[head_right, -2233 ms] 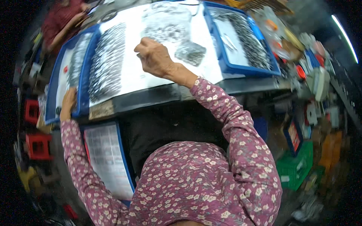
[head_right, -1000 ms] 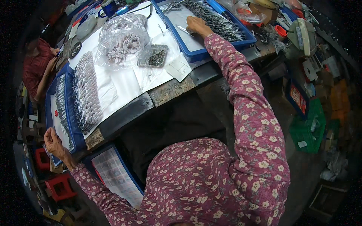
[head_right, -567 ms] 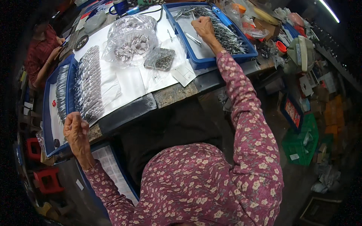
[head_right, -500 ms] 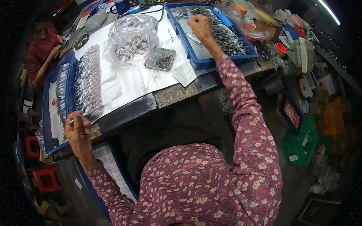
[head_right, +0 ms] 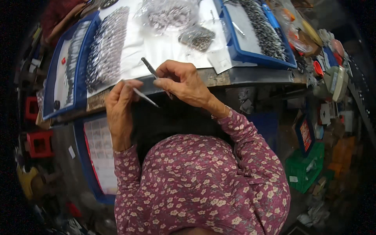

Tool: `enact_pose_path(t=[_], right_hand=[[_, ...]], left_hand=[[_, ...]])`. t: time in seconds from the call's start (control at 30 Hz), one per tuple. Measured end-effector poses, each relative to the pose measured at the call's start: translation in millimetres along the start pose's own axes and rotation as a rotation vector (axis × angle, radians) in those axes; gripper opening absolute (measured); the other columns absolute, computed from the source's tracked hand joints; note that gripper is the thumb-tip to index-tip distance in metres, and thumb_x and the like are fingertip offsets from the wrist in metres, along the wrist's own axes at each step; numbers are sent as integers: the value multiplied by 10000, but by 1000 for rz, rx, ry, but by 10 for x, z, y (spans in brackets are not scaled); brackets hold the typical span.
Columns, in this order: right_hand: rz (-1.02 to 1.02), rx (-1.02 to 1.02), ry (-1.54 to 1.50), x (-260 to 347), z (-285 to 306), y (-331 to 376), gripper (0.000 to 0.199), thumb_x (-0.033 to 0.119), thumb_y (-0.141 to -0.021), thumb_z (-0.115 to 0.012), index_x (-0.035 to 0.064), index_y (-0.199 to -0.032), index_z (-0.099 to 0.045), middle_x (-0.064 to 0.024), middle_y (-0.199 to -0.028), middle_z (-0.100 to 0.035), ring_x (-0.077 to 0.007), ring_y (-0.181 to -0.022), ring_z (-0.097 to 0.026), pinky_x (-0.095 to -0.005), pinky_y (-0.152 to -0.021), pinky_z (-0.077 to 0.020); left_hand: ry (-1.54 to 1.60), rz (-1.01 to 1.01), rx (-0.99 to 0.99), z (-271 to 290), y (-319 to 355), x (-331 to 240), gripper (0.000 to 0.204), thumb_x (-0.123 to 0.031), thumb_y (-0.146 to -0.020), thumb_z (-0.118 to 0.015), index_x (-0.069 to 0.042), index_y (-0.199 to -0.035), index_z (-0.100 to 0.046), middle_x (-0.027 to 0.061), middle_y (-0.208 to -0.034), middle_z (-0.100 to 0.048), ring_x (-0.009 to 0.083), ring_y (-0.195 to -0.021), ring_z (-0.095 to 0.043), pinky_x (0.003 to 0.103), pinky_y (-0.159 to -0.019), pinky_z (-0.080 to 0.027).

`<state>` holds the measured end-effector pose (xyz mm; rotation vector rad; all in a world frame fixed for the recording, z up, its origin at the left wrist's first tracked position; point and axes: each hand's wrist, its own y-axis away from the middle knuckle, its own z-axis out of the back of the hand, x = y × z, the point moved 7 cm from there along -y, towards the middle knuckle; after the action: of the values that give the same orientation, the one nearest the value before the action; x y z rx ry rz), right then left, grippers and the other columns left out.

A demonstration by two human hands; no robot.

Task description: Assembling small metal components, possibly tweezers or medical instruments, by fitting parts together at a manual workstation.

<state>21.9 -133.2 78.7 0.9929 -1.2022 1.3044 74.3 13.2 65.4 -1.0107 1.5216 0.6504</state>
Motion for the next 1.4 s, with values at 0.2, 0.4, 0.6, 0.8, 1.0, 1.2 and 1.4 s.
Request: enact_pose_path(t=[0.2,0.4,0.6,0.8,1.0,1.2,1.4], right_hand=[[51,-18,0,-195,-194,115,266,45,-798,-614,-32,-1031,-513,-14,-828,-557,-39,-699,-521,-170,-607,-436],[84,-44,18,-241,-302,171,336,-7,-775,-597,-25,-1085,-468,7,-723,-515,-31,-631,-491,-166,-540,-408],[138,-54,106,-223,-327,178,393,-8,-769,-599,-23,-1140,-471,32,-656,-470,-22,-571,-440,-168,-504,-365],[117,-36,109,-295,-324,163,423,12,-779,-585,-15,-1186,-472,38,-619,-446,-25,-559,-423,-172,-503,-350],[132,-37,127,-326,-337,162,432,23,-784,-586,-18,-1199,-473,34,-612,-460,-24,-535,-414,-173,-479,-340],[135,-23,101,-383,-344,151,432,60,-802,-596,-14,-1208,-469,34,-590,-465,-23,-478,-398,-173,-414,-306],[-61,11,-127,-446,-330,104,308,128,-884,-507,2,-1164,-522,42,-576,-462,-14,-459,-376,-160,-397,-271]], left_hand=[[170,111,-93,-44,69,243,144,-104,-821,-598,27,-877,-618,20,-745,-595,60,-637,-515,179,-602,-413],[228,111,-117,30,64,435,152,-125,-800,-632,18,-847,-605,23,-712,-596,59,-613,-527,177,-587,-431],[279,194,-102,-1,84,522,145,-130,-791,-640,8,-808,-597,20,-672,-579,62,-563,-513,178,-540,-425],[263,231,-98,-9,89,574,141,-123,-790,-637,9,-802,-589,15,-668,-570,64,-551,-511,183,-517,-429],[272,238,-82,-12,87,623,139,-122,-788,-638,6,-795,-585,16,-679,-570,65,-547,-510,179,-501,-426],[274,241,-75,9,76,656,146,-128,-783,-646,4,-794,-586,17,-682,-575,62,-549,-516,174,-495,-428],[297,290,-34,13,83,676,135,-118,-779,-645,8,-795,-598,30,-674,-597,69,-547,-533,173,-495,-429]])
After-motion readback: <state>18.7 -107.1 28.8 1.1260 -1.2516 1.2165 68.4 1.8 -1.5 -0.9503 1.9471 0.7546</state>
